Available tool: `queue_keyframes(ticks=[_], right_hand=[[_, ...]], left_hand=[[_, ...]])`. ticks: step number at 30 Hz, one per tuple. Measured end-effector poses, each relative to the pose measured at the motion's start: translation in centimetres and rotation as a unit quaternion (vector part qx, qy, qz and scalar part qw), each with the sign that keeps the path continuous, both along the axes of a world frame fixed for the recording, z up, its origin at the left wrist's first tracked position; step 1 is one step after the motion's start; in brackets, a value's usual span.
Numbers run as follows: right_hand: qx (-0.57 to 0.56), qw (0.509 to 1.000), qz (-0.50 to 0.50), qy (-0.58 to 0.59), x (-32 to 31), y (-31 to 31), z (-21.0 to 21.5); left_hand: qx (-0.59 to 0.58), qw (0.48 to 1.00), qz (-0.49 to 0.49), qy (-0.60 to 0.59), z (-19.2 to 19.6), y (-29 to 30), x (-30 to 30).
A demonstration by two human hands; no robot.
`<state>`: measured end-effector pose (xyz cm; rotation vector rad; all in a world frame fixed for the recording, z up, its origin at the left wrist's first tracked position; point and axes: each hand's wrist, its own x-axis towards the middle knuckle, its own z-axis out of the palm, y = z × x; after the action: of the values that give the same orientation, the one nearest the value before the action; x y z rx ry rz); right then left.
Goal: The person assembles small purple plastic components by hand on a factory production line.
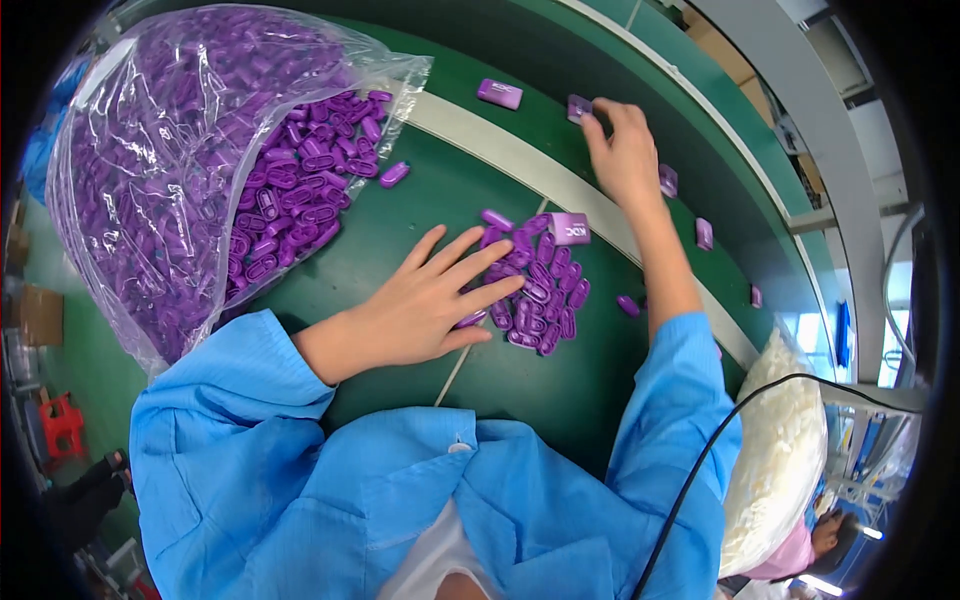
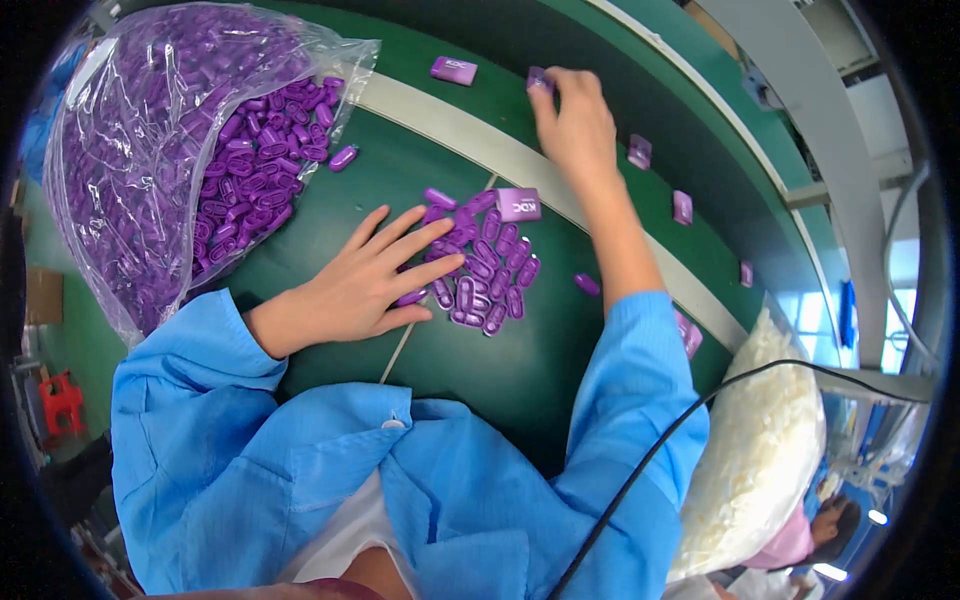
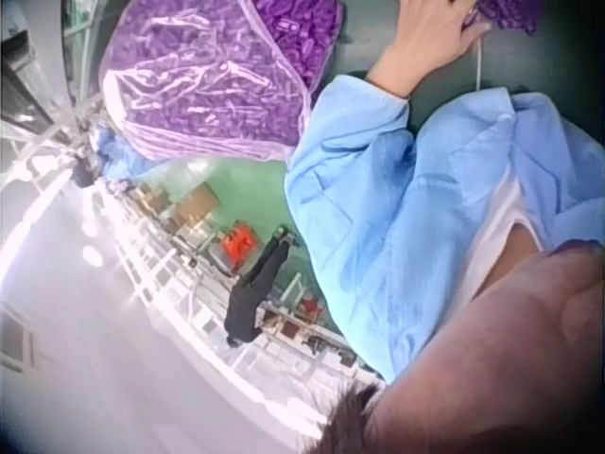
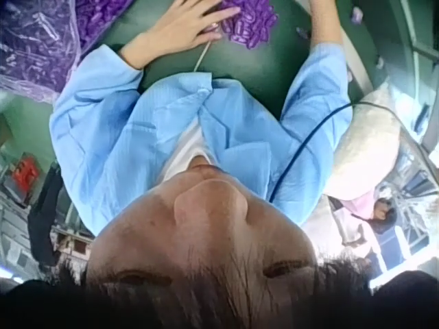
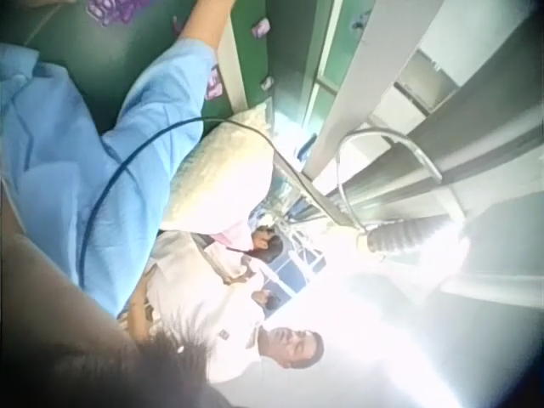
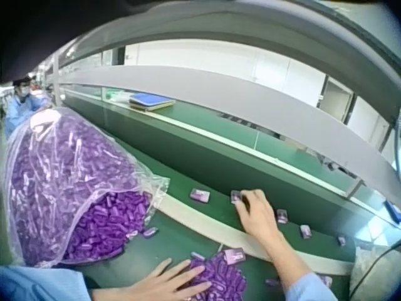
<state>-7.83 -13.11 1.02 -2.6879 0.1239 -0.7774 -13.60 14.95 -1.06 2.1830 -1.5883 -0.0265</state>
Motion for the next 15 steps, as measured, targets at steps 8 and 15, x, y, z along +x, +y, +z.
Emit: queue_keyframes(ticks=[8, 15], right_hand=[[0.034, 0.992, 0.018, 0.118, 5.8, -1.8, -2.1], [0.080, 0.987, 0.103, 0.092, -6.8, 2.3, -1.2]], left_hand=[[-0.131, 0.960, 0.225, -0.106, 1.9, 1.0, 7.0], [-0.035, 0.956, 0.247, -0.151, 0.4, 0.9, 8.1]])
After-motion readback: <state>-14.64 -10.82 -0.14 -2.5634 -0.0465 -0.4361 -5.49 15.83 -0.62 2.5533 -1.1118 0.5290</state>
